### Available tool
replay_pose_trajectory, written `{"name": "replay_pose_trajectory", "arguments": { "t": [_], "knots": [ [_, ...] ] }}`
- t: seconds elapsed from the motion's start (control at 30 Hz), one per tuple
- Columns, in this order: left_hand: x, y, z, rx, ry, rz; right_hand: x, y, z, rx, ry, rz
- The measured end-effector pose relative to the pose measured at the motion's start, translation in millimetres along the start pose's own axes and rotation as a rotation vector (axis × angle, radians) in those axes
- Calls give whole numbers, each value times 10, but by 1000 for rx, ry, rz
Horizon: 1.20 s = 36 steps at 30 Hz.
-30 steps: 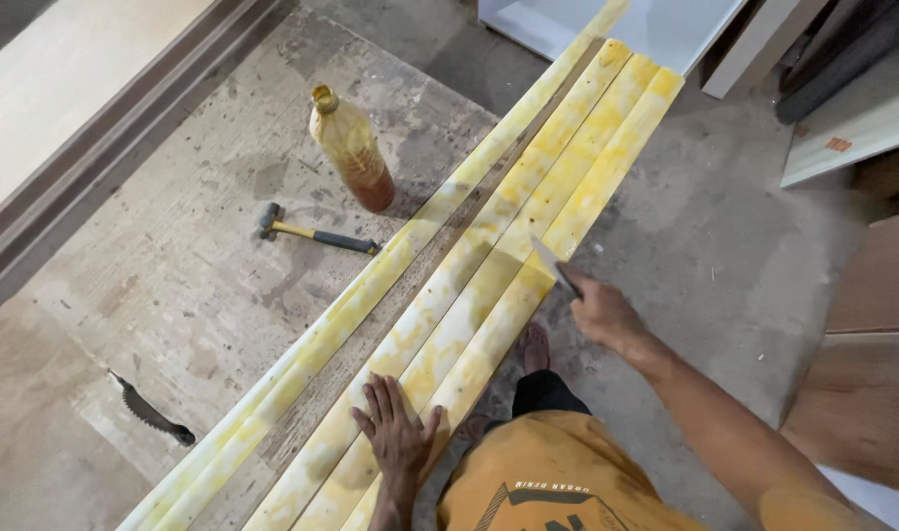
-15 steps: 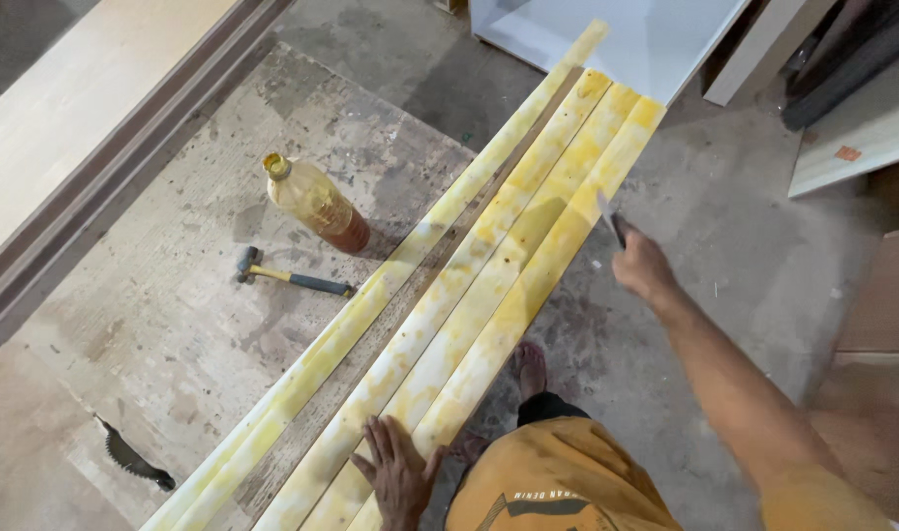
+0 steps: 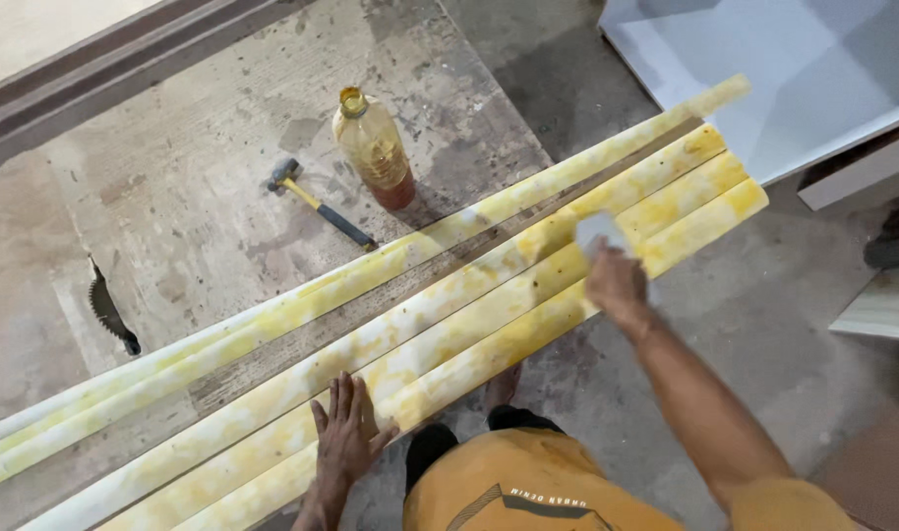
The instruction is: The person applies adhesive from a bottle onto several long wooden strips and spreads it evenly using a plastic scraper.
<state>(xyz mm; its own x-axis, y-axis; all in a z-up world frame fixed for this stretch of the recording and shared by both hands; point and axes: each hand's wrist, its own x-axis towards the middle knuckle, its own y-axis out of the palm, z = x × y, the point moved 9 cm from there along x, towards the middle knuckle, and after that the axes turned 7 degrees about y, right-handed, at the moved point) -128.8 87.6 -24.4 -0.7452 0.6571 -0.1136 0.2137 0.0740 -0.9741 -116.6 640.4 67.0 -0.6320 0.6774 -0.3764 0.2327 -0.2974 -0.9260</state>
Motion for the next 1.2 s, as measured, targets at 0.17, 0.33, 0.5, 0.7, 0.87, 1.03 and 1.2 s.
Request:
{"name": "replay_pose_trajectory", "arguments": {
  "t": [0.17,0.33,0.5,0.7,0.87,1.03,1.2],
  "knots": [
    [78,-49,-51,73,16,-28,-1385,769,1475,-49,-291,179],
    [101,-114,-59,2,-32,54,-2406,573,2265,-2,-500,490],
    [841,-1168,-128,75,-330,389,-2245,-246,1836,847,-255,419],
    [2720,-1880,-59,-673,-207,-505,-2243,-451,588,1424,283,128],
    [3816,-1780,239,-830,-251,-725,-2254,-15,-198,1534,305,-99],
    [3588,-2359,-6,-619,-170,-690,-2545,132,-421,1628,393,-201],
    [2697,-2783,277,-770,246,-1078,-2827,373,-330,1707,469,-200]
  ]
}}
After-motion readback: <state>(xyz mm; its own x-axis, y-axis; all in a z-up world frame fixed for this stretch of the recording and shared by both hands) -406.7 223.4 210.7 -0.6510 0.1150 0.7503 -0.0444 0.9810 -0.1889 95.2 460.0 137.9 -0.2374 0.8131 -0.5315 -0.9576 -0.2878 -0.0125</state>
